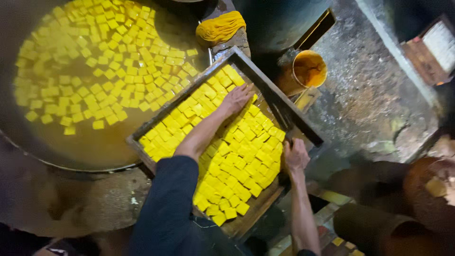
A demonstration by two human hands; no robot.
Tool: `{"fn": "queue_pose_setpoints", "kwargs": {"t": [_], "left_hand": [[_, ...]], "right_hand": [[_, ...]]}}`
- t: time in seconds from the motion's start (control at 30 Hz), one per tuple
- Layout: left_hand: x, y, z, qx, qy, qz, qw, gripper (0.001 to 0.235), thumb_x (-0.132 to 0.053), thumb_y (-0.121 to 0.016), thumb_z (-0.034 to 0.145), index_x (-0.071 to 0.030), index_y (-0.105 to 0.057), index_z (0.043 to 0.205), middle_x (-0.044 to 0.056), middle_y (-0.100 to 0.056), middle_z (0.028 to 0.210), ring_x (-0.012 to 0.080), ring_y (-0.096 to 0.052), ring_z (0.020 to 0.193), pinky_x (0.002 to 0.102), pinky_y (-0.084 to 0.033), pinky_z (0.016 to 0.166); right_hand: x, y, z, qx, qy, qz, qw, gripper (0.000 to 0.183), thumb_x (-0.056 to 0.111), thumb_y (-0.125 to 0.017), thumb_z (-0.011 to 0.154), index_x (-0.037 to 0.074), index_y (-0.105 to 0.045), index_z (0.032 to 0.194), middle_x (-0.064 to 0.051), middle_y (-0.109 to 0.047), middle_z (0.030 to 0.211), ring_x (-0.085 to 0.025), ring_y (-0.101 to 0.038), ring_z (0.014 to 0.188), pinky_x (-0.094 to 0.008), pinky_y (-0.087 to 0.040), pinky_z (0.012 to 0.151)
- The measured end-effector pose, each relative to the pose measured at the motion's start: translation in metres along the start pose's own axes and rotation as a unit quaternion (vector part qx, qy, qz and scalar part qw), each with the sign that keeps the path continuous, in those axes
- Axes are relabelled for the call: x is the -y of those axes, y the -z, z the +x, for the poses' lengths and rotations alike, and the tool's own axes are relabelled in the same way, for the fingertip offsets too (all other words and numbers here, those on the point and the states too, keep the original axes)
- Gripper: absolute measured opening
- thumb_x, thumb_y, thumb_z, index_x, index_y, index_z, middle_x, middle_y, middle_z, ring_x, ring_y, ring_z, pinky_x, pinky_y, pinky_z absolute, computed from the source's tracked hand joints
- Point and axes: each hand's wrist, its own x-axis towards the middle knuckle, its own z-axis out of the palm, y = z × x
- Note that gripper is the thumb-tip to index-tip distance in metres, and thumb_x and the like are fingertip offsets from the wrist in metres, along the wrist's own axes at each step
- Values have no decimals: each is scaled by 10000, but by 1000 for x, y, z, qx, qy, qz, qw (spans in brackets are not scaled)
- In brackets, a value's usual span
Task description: The person uses a metal slotted spatula to transfer yellow tofu cubes from a large pot of boiling water into a rectangular wooden tray. The person repeatedly scoops the tofu and arranges it in the tray.
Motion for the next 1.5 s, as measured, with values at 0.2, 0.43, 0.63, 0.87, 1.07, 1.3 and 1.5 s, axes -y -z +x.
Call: {"fn": "queue_pose_setpoints", "kwargs": {"t": [0.2, 0.43, 0.63, 0.87, 1.07, 1.3, 1.5], "left_hand": [[7, -15, 26, 133, 57, 87, 986, 349, -165, -500, 1010, -31, -634, 1303, 164, -580, 1434, 317, -506, 1398, 457, -374, 1204], [-36, 42, -68, -10, 164, -30, 986, 484, -289, -608, 944, -70, -594, 1374, 152, -530, 1489, 336, -460, 1397, 564, -297, 1161], [1, 191, -262, -152, 361, 83, 916, 490, -325, -647, 992, -108, -556, 1422, 102, -530, 1539, 317, -436, 1491, 516, -295, 1283], [13, 240, -370, -29, 429, 99, 897, 698, -443, -522, 1012, -9, -388, 1542, 229, -386, 1611, 403, -309, 1515, 544, -218, 1241], [19, 207, -380, -1, 515, 11, 857, 699, -482, -502, 1006, -48, -390, 1543, 208, -365, 1603, 401, -303, 1506, 568, -206, 1237], [23, 182, -367, 29, 501, 57, 863, 758, -484, -494, 991, -64, -322, 1598, 203, -281, 1663, 393, -218, 1547, 634, -99, 1246], [23, 196, -338, 136, 478, -56, 866, 814, -542, -390, 985, -26, -198, 1584, 186, -65, 1682, 350, -19, 1562, 716, 78, 1180]], "right_hand": [[-1, -4, -7, 1, -4, 25, 1000, 257, 278, -704, 955, 79, -650, 1108, -149, -673, 1059, -383, -675, 925, -480, -536, 747], [4, -18, 21, -35, 84, -28, 996, 240, 271, -691, 988, 76, -663, 1126, -139, -689, 1081, -356, -692, 952, -440, -551, 753], [-14, -13, 40, -12, 233, -57, 971, 194, 245, -648, 1093, 74, -663, 1182, -127, -697, 1094, -310, -686, 1028, -388, -569, 822], [61, -28, 62, -55, 82, 0, 995, 358, 381, -671, 1143, 26, -658, 1097, -156, -707, 1036, -279, -684, 847, -409, -573, 732], [248, -107, 71, 59, 127, 505, 852, 221, 102, -563, 1090, -41, -612, 1250, -92, -633, 1037, -107, -546, 762, -249, -448, 647], [483, -198, 88, 317, 162, 209, 911, 409, 445, -678, 989, 43, -743, 1021, -130, -760, 818, -242, -702, 719, -403, -532, 674], [577, -261, 145, 253, 366, 32, 895, 473, 571, -667, 928, 112, -779, 950, -143, -727, 778, -351, -699, 698, -472, -519, 606]]}}
